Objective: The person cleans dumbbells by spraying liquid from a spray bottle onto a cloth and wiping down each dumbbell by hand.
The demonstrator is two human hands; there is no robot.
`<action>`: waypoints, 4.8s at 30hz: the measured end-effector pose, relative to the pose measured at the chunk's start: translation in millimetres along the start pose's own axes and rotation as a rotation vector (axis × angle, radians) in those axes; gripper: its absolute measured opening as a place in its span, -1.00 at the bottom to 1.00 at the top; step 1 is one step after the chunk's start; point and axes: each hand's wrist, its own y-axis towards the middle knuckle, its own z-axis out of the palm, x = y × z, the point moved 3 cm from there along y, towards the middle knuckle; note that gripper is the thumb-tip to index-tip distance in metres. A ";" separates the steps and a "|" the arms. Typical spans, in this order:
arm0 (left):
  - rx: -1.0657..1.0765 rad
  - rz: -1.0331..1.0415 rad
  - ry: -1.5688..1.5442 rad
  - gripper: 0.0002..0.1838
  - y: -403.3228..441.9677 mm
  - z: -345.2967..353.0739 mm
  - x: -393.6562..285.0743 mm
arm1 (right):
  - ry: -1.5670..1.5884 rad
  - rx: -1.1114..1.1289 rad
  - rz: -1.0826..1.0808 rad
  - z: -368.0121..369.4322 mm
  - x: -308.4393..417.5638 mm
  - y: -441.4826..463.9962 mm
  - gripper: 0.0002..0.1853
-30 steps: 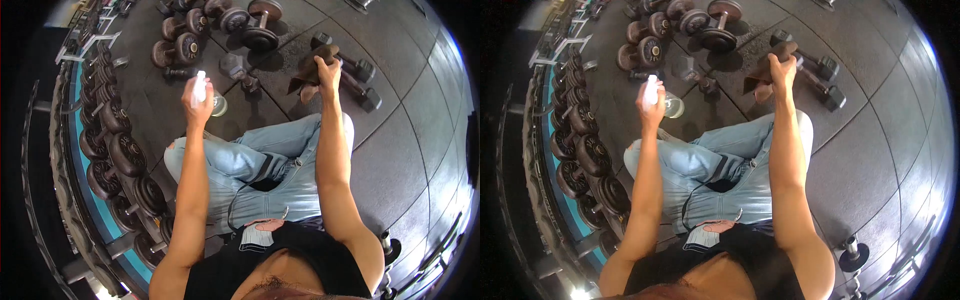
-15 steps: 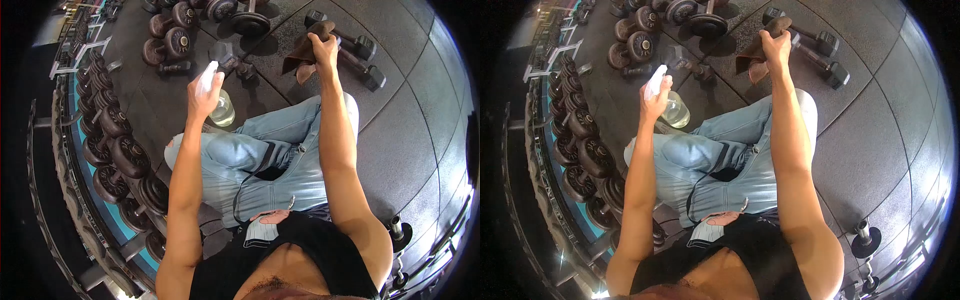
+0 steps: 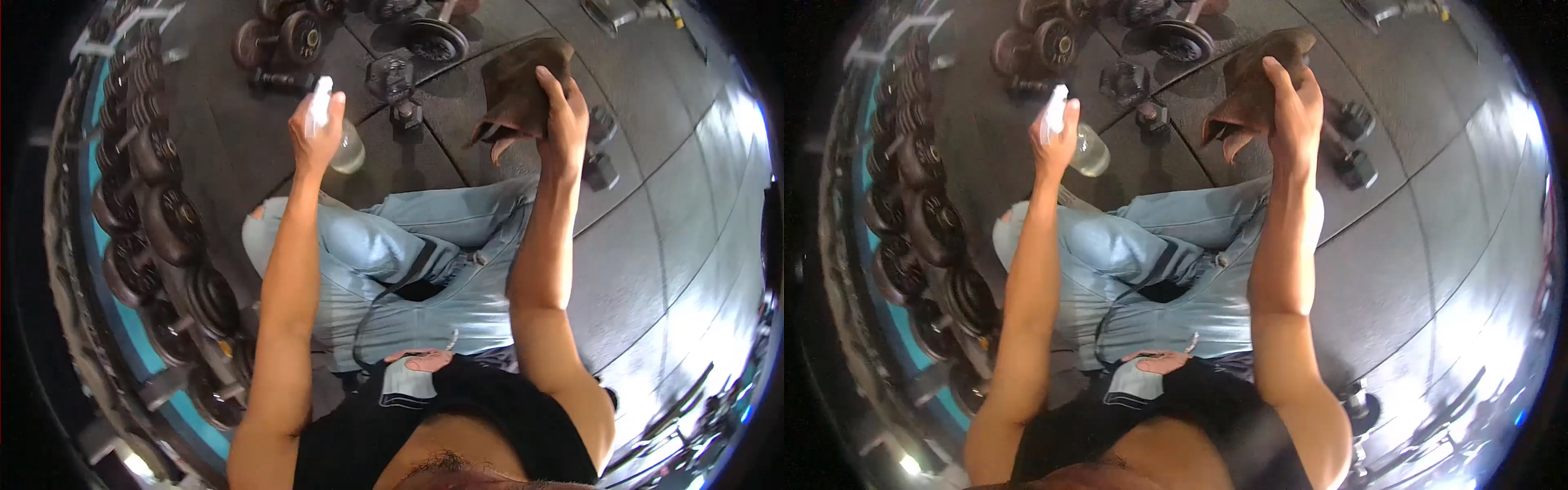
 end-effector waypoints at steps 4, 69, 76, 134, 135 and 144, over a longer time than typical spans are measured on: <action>-0.257 -0.286 -0.178 -0.66 -8.9 10.8 40.7 | -0.348 0.252 -0.179 65.0 37.2 -26.0 -0.51; 0.020 -0.097 -0.465 -0.64 -62.4 163.4 18.3 | 0.218 0.273 0.235 119.2 -149.2 -0.6 -0.27; -0.091 -0.075 -0.362 -0.47 -78.7 177.2 33.4 | -0.900 0.139 -0.997 145.5 -130.8 -49.8 -0.09; 0.449 0.031 -0.175 -0.77 -36.1 30.6 -17.1 | 0.363 0.496 0.646 19.1 -206.6 80.6 -0.37; 0.475 0.022 -0.175 -0.78 -42.0 35.2 -23.0 | 0.432 0.539 0.597 22.7 -201.5 77.9 -0.37; 0.545 0.152 -0.038 -0.83 -39.8 61.1 -31.8 | 0.692 0.683 0.805 34.7 -191.3 66.7 -0.42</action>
